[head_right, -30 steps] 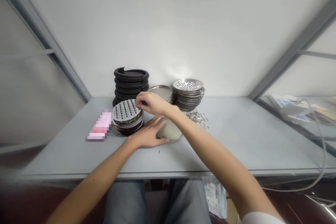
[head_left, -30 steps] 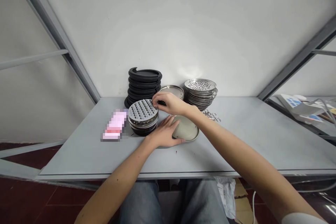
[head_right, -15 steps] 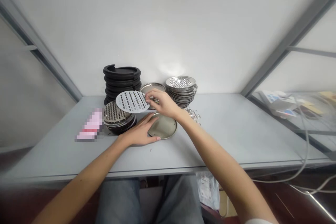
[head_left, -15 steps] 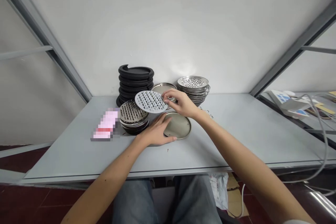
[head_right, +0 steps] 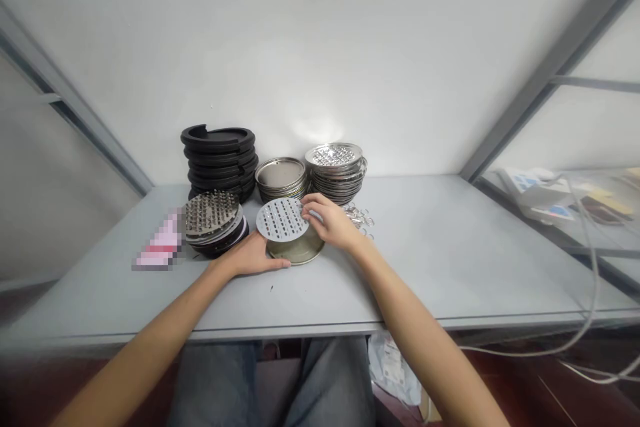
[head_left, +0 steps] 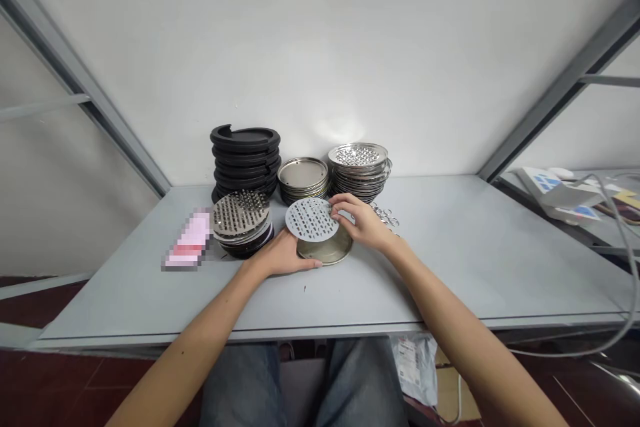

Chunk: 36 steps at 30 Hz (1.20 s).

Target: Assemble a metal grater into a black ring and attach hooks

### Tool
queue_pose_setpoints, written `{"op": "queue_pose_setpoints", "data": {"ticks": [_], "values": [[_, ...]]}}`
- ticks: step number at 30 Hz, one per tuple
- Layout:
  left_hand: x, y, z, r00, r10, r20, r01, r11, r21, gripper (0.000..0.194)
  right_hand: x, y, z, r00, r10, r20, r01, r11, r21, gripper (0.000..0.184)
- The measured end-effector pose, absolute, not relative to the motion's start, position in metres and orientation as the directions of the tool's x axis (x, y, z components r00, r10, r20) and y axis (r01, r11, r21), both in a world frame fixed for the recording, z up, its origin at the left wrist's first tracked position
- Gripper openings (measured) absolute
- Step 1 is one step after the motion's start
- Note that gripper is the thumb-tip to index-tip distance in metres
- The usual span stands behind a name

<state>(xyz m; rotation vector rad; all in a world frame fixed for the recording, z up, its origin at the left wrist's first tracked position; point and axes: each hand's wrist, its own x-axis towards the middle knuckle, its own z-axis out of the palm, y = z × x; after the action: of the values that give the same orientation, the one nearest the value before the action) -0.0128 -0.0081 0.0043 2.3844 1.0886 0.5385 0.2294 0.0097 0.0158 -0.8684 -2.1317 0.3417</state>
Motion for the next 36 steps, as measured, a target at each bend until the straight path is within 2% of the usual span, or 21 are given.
{"op": "queue_pose_setpoints", "data": {"ticks": [4, 9, 13, 18, 23, 26, 28, 31, 36], "values": [[-0.013, -0.008, 0.004, 0.587, 0.786, 0.194, 0.573, -0.573, 0.586, 0.113, 0.241, 0.008, 0.015, -0.458, 0.723, 0.517, 0.528, 0.689, -0.496, 0.011], [-0.015, -0.007, -0.001, 0.53, 0.843, 0.096, 0.642, -0.472, 0.604, 0.133, 0.251, 0.012, 0.014, -0.44, 0.767, 0.468, 0.603, 0.638, -0.479, 0.013], [-0.017, -0.006, -0.002, 0.53, 0.842, 0.102, 0.647, -0.479, 0.594, 0.133, 0.254, 0.013, 0.013, -0.446, 0.764, 0.467, 0.589, 0.643, -0.49, 0.014], [-0.017, -0.006, 0.001, 0.569, 0.811, 0.133, 0.631, -0.535, 0.563, 0.115, 0.252, 0.013, 0.01, -0.507, 0.737, 0.448, 0.546, 0.676, -0.495, 0.014], [-0.018, -0.008, 0.005, 0.578, 0.81, 0.098, 0.644, -0.526, 0.556, 0.103, 0.25, 0.014, 0.007, -0.455, 0.807, 0.377, 0.496, 0.581, -0.645, 0.014], [-0.018, -0.009, 0.006, 0.594, 0.797, 0.109, 0.625, -0.543, 0.561, 0.107, 0.25, 0.016, 0.005, -0.363, 0.881, 0.304, 0.393, 0.441, -0.807, 0.039], [-0.017, -0.009, 0.007, 0.609, 0.782, 0.131, 0.604, -0.565, 0.562, 0.108, 0.249, 0.017, 0.005, -0.293, 0.923, 0.247, 0.319, 0.339, -0.885, 0.044], [-0.015, -0.01, 0.008, 0.629, 0.76, 0.164, 0.575, -0.597, 0.56, 0.11, 0.249, 0.019, 0.006, -0.199, 0.961, 0.189, 0.254, 0.237, -0.938, 0.044], [-0.013, -0.013, 0.009, 0.629, 0.754, 0.189, 0.567, -0.611, 0.552, 0.118, 0.26, 0.02, 0.015, -0.209, 0.972, 0.106, 0.172, 0.143, -0.975, 0.052]]}}
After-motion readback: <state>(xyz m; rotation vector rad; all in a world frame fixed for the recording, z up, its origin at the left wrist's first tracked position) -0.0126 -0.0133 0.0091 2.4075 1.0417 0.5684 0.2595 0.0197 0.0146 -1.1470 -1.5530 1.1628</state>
